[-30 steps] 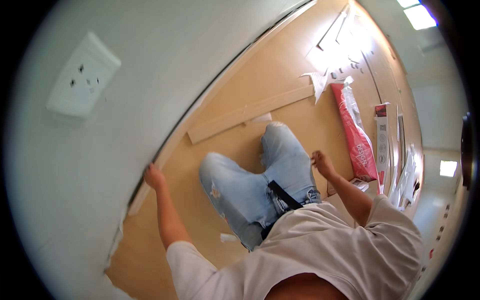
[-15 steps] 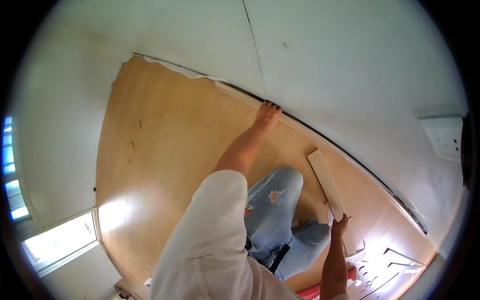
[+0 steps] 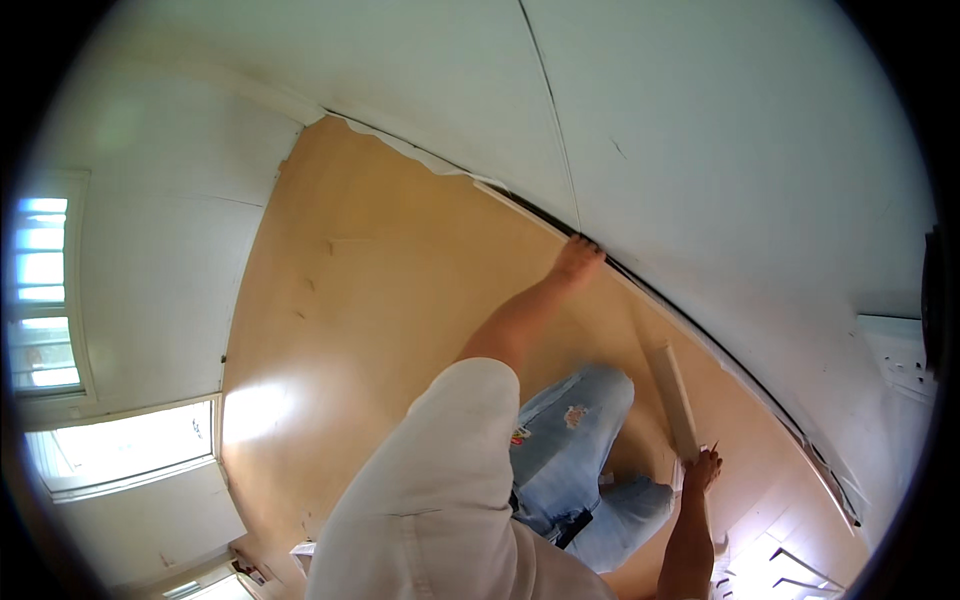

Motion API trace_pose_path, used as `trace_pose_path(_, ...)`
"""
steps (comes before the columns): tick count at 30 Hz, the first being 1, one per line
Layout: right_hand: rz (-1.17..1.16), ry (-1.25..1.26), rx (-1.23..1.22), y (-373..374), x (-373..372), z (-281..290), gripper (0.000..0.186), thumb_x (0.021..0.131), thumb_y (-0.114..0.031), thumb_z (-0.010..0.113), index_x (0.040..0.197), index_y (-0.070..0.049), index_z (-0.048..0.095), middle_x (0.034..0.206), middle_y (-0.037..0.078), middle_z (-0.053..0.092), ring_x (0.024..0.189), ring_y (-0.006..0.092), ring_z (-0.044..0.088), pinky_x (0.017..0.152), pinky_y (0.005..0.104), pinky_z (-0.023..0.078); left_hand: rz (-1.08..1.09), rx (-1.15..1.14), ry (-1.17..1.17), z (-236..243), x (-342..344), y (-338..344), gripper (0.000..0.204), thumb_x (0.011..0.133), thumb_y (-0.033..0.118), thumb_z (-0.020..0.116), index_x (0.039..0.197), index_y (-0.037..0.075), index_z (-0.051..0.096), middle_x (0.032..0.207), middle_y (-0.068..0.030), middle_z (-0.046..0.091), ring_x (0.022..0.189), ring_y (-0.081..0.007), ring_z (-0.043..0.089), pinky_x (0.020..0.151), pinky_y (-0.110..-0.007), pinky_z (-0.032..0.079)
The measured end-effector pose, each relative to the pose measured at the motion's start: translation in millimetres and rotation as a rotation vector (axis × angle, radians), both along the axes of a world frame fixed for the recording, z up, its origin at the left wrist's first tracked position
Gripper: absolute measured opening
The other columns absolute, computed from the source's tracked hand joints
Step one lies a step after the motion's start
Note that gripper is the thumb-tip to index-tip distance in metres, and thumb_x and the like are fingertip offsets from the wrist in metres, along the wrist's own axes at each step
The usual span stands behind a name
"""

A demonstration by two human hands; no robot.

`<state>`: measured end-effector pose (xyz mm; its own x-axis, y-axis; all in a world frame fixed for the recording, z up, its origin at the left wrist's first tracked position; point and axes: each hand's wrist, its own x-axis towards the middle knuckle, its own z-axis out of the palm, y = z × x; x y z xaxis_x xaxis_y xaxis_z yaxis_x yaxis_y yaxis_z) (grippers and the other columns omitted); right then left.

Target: The person installs wooden baseboards along the walls of a room. They measure the wall space, cut the planks to size using a miter saw, and fit the pieces into place along the floor-wall junction.

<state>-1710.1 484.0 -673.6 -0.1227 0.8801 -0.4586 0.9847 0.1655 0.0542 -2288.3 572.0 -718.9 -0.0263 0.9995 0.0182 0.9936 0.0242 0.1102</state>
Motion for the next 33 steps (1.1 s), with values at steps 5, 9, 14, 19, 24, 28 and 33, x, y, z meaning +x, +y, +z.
trace_pose_path(5, -0.292, 0.315, -0.012, -30.6, 18.6, 18.7, 0.028, 0.071, -0.003, 0.073, 0.094, -0.001, 0.057, 0.098, 0.022, 0.060, 0.088, 0.0427, 0.059, 0.076, 0.0513, 0.048, -0.018, -0.118, -0.011, 23.1, 15.5, 6.6, 0.012, 0.079, 0.013, 0.056, 0.077, 0.013, 0.068, 0.089, -0.0078, 0.069, 0.093, -0.0235, 0.063, 0.087, -0.039, 0.044)
trace_pose_path(9, -0.112, 0.315, 0.021, -65.2, 21.7, 76.3, 0.024, 0.072, 0.000, 0.071, 0.089, -0.001, 0.054, 0.096, 0.023, 0.060, 0.090, 0.0452, 0.058, 0.073, 0.0534, 0.047, 0.003, -0.174, -0.048, 26.4, 16.1, -22.5, 0.008, 0.078, 0.015, 0.058, 0.079, 0.012, 0.066, 0.080, -0.0089, 0.067, 0.083, -0.0272, 0.065, 0.081, -0.041, 0.046)
trace_pose_path(14, -0.070, 0.382, 0.057, -119.9, 21.3, 145.7, 0.024, 0.072, 0.002, 0.070, 0.090, -0.003, 0.054, 0.095, 0.022, 0.060, 0.089, 0.0450, 0.057, 0.074, 0.0539, 0.046, 0.038, -0.188, -0.094, 54.6, 22.0, -75.2, 0.009, 0.077, 0.015, 0.060, 0.082, 0.012, 0.067, 0.079, -0.0102, 0.067, 0.081, -0.0295, 0.065, 0.081, -0.042, 0.048)
trace_pose_path(19, 0.056, 0.469, 0.089, -143.7, -11.3, 184.8, 0.021, 0.074, 0.004, 0.067, 0.091, -0.001, 0.055, 0.094, 0.021, 0.061, 0.091, 0.0432, 0.057, 0.077, 0.0509, 0.047, 0.185, -0.099, -0.266, 90.9, 41.0, -123.4, 0.023, 0.081, 0.011, 0.059, 0.102, 0.009, 0.068, 0.102, -0.0157, 0.068, 0.098, -0.0290, 0.064, 0.085, -0.044, 0.049)
trace_pose_path(24, 0.187, 0.401, -0.031, -127.0, -91.8, 214.7, 0.027, 0.083, -0.005, 0.062, 0.106, 0.001, 0.050, 0.116, 0.027, 0.056, 0.101, 0.0474, 0.054, 0.085, 0.0531, 0.045, 0.097, -0.266, -0.958, 154.2, 93.5, -201.1, 0.026, 0.081, 0.013, 0.064, 0.106, 0.005, 0.065, 0.109, -0.0112, 0.067, 0.105, -0.0268, 0.062, 0.090, -0.042, 0.049)
trace_pose_path(28, 0.298, 0.498, -0.021, -111.4, -209.9, 275.0, 0.022, 0.087, -0.011, 0.060, 0.103, -0.001, 0.048, 0.115, 0.028, 0.057, 0.101, 0.0472, 0.056, 0.082, 0.0544, 0.047, -0.015, -0.208, -1.771, 216.5, 127.1, -265.5, 0.029, 0.089, 0.020, 0.062, 0.114, 0.005, 0.060, 0.106, -0.0073, 0.066, 0.102, -0.0226, 0.062, 0.089, -0.040, 0.050)
trace_pose_path(33, 0.425, 0.592, -0.104, -128.4, -303.5, 295.8, 0.028, 0.084, -0.018, 0.064, 0.102, -0.001, 0.051, 0.110, 0.027, 0.059, 0.100, 0.0455, 0.057, 0.085, 0.0509, 0.046, 0.582, 0.151, -2.277, 213.7, 112.9, -310.0, 0.034, 0.097, 0.032, 0.053, 0.120, 0.007, 0.056, 0.108, -0.0066, 0.064, 0.100, -0.0215, 0.062, 0.090, -0.041, 0.050)
